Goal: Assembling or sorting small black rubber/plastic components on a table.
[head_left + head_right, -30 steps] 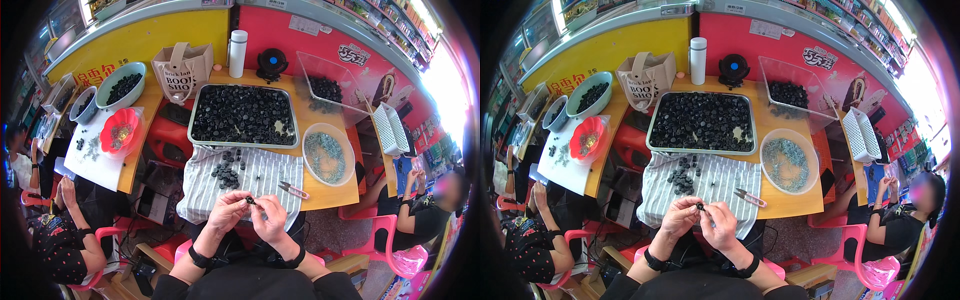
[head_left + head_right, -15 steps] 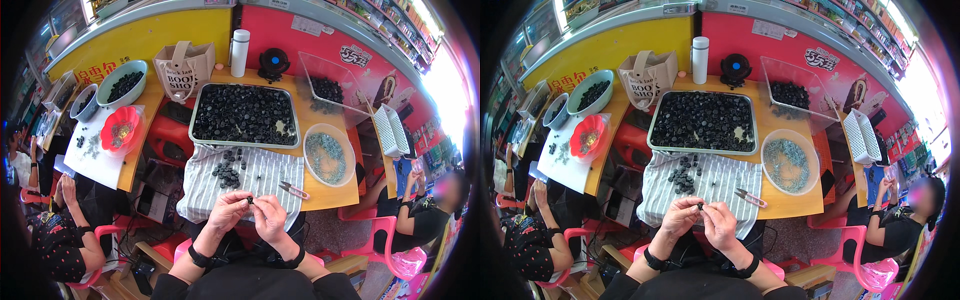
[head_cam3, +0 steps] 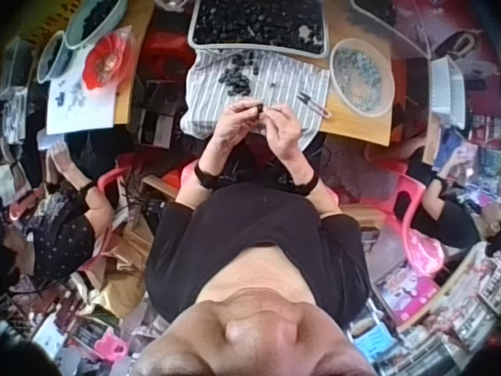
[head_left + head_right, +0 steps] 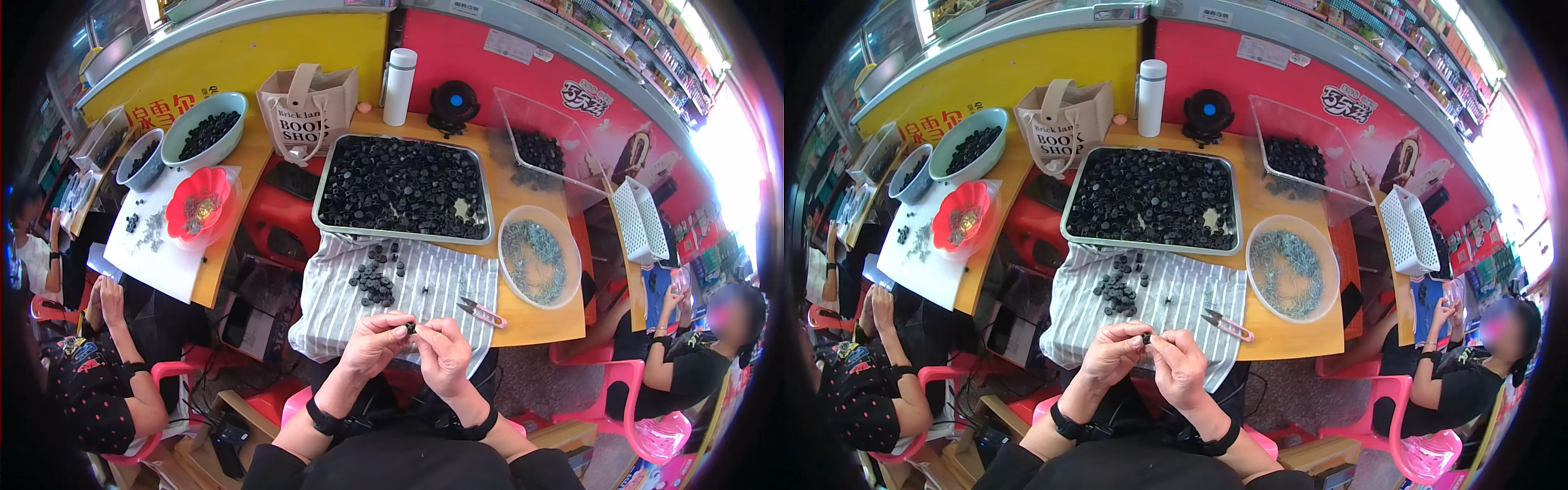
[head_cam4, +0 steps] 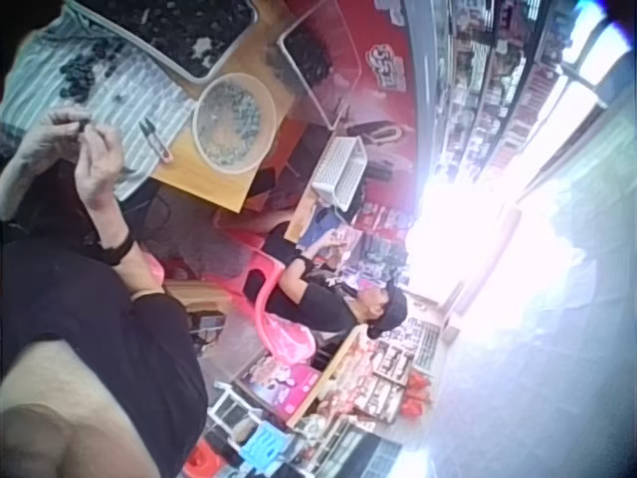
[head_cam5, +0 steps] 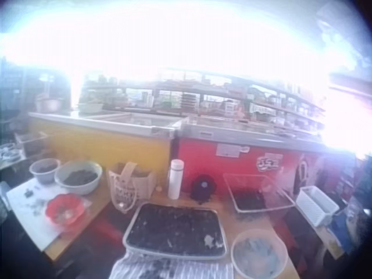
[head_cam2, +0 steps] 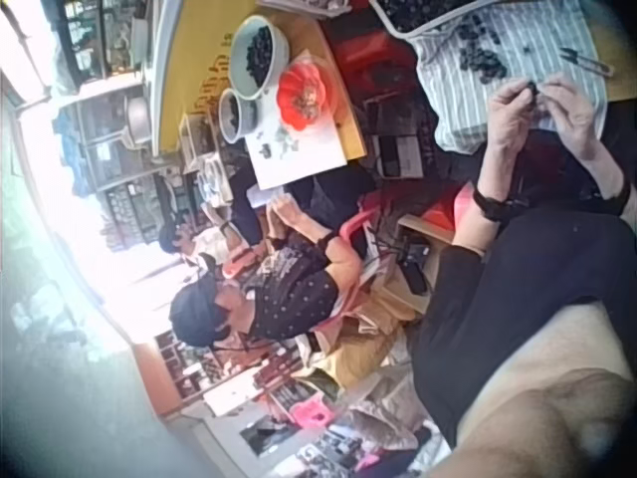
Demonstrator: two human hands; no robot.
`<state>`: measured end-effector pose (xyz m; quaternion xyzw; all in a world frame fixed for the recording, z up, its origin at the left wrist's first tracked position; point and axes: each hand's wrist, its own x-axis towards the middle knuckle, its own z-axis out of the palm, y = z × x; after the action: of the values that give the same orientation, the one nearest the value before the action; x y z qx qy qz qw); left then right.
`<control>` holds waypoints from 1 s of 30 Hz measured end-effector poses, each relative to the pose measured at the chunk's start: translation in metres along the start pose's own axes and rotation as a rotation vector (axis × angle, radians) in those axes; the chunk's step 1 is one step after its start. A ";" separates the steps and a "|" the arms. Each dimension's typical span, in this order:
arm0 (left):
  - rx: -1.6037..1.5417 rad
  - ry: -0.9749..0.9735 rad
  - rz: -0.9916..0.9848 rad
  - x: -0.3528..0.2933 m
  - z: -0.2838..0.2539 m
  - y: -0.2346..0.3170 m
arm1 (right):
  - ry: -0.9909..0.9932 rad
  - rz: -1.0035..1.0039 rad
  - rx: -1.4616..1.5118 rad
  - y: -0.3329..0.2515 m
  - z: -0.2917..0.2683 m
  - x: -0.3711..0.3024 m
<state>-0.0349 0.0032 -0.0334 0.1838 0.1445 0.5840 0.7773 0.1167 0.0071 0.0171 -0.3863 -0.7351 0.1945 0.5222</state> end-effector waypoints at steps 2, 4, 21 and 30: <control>-0.003 -0.007 0.003 0.000 -0.001 0.000 | -0.009 -0.006 -0.009 0.000 0.000 0.000; 0.001 -0.010 -0.004 -0.001 -0.001 0.000 | 0.010 0.027 -0.001 -0.003 0.001 0.001; 0.023 -0.010 -0.007 -0.001 -0.001 -0.001 | -0.027 -0.137 -0.081 0.004 0.001 0.001; 0.052 -0.005 0.006 -0.001 0.000 0.000 | -0.060 -0.236 -0.170 0.005 0.001 0.001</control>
<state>-0.0350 0.0020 -0.0335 0.2059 0.1570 0.5818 0.7710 0.1177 0.0112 0.0141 -0.3340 -0.8045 0.0803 0.4846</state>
